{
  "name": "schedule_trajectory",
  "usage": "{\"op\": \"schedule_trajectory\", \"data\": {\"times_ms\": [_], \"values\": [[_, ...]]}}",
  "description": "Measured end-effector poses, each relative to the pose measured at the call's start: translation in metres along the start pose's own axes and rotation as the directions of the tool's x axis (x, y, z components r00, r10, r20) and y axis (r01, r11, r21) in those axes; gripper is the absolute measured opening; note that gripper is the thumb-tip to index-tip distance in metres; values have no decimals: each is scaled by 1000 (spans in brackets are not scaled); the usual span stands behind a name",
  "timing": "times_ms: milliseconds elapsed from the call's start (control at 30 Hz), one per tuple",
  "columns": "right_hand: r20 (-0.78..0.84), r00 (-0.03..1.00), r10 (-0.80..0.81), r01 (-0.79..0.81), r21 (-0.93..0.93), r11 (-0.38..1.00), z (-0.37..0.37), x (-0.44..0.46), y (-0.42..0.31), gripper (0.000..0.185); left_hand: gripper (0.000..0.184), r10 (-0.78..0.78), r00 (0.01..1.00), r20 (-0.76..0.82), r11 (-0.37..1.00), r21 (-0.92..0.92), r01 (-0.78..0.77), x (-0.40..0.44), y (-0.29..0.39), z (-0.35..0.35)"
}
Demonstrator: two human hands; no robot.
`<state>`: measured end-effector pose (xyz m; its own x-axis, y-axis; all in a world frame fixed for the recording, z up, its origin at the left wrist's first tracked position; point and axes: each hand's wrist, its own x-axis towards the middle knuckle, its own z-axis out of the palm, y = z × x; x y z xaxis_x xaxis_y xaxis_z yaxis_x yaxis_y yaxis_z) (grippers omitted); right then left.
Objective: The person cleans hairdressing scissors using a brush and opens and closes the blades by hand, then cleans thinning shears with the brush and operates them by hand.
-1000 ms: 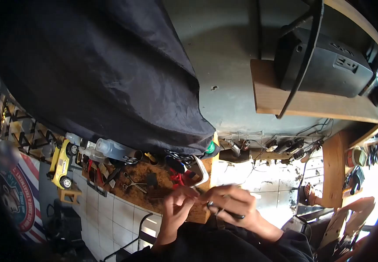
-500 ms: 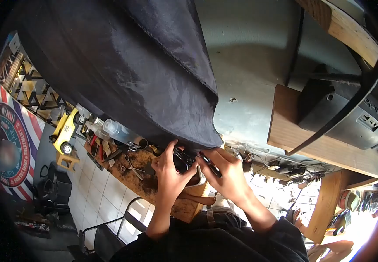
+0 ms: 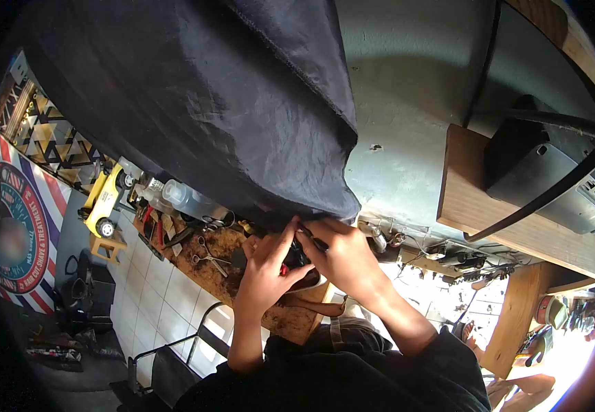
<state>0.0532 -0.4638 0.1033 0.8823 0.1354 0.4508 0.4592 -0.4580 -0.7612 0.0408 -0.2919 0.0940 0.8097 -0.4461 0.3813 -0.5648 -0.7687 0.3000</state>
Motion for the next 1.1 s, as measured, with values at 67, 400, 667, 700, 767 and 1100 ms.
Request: {"op": "schedule_trajectory", "data": {"times_ms": [67, 400, 667, 700, 767, 1100], "values": [[75, 997, 10, -10, -11, 1000, 6, -4, 4, 24, 79, -4, 1000, -1, 1000, 3, 4, -1, -3, -1], [401, 916, 16, -87, 159, 983, -4, -10, 6, 58, 82, -132, 991, -35, 986, -107, 128, -3, -6, -5], [376, 923, 80, -219, 344, 913, 8, -16, 28, 45, 77, -166, 984, -71, 960, -239, 145, -3, -8, -1], [383, 920, 82, -259, 438, 861, 11, -17, 34, 42, 75, -225, 970, -88, 928, -323, 186, -2, -8, -2], [374, 925, 72, -260, 484, 835, 14, -18, 39, 40, 73, -203, 975, -87, 937, -307, 168, -6, -12, 2], [292, 954, 63, -152, 293, 944, 16, -17, 27, 50, 67, -218, 974, -57, 903, -392, 179, -8, -20, 4]]}}
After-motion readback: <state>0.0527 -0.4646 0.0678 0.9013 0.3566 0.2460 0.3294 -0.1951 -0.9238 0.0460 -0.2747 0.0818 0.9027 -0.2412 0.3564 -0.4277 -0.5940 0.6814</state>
